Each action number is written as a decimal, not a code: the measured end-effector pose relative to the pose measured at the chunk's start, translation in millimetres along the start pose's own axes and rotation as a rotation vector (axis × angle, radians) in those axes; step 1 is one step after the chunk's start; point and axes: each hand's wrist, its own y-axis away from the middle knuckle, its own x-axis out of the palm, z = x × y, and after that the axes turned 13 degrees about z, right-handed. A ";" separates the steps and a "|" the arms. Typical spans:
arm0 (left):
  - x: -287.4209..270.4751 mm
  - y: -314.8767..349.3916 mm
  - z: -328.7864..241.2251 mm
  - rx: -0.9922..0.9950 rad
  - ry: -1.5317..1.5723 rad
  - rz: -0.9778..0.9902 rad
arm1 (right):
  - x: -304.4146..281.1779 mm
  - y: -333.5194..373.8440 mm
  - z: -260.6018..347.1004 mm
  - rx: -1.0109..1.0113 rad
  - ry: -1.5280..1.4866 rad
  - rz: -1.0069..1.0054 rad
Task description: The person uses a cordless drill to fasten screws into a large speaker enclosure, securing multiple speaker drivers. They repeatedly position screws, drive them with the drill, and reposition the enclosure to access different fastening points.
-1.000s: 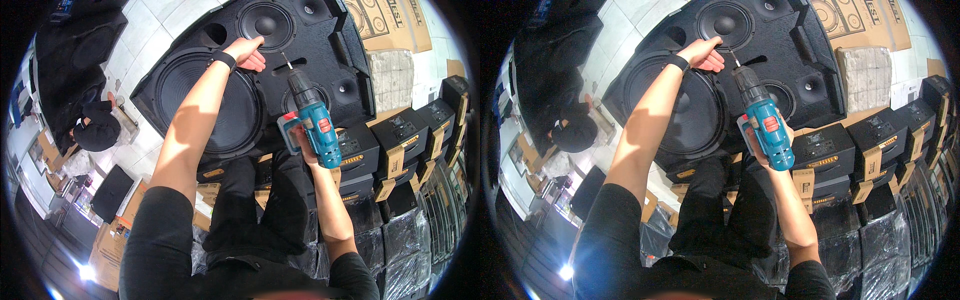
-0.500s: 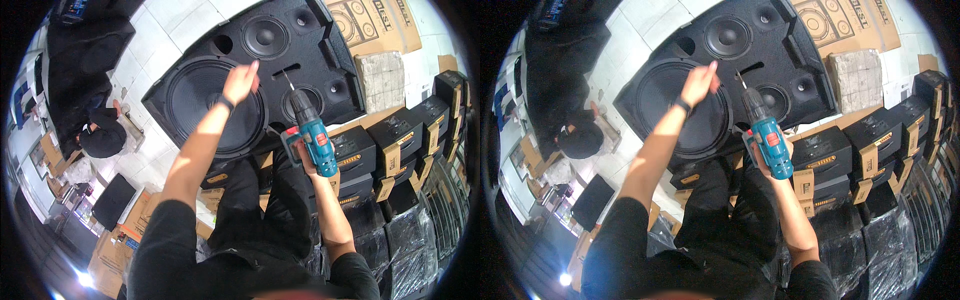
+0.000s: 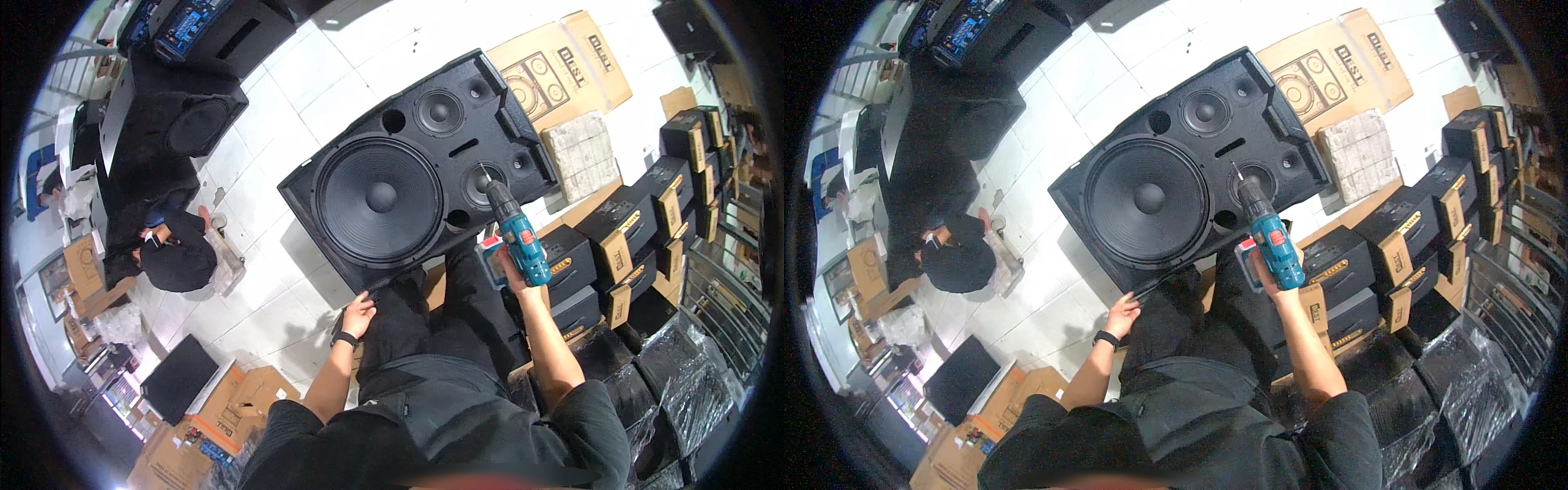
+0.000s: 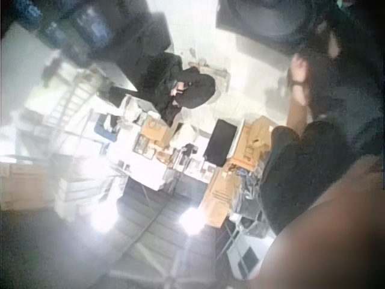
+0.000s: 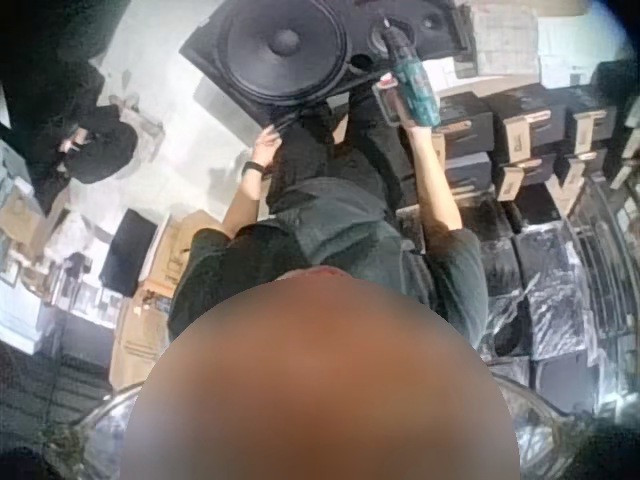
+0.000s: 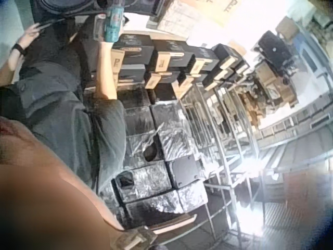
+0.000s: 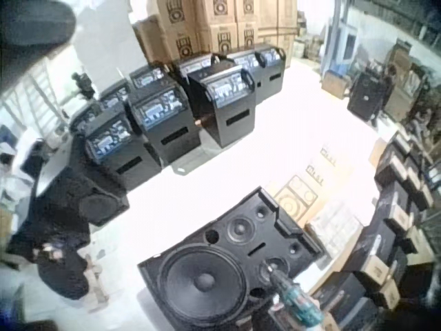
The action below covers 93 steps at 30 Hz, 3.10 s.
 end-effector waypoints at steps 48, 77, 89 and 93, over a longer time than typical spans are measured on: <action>-378.1 20.3 22.3 -0.022 -0.751 0.233 | 378.0 242.0 177.9 -0.210 0.232 -0.273; -364.4 409.6 -458.4 1.901 -0.456 1.189 | 468.1 132.2 231.4 -0.208 -0.466 -0.535; -557.5 378.3 -598.4 1.953 -0.226 1.052 | 542.8 -69.8 350.0 -0.284 -0.770 -0.621; -573.7 362.6 -641.0 1.921 -0.197 1.079 | 541.0 -104.0 389.5 -0.359 -0.600 -0.682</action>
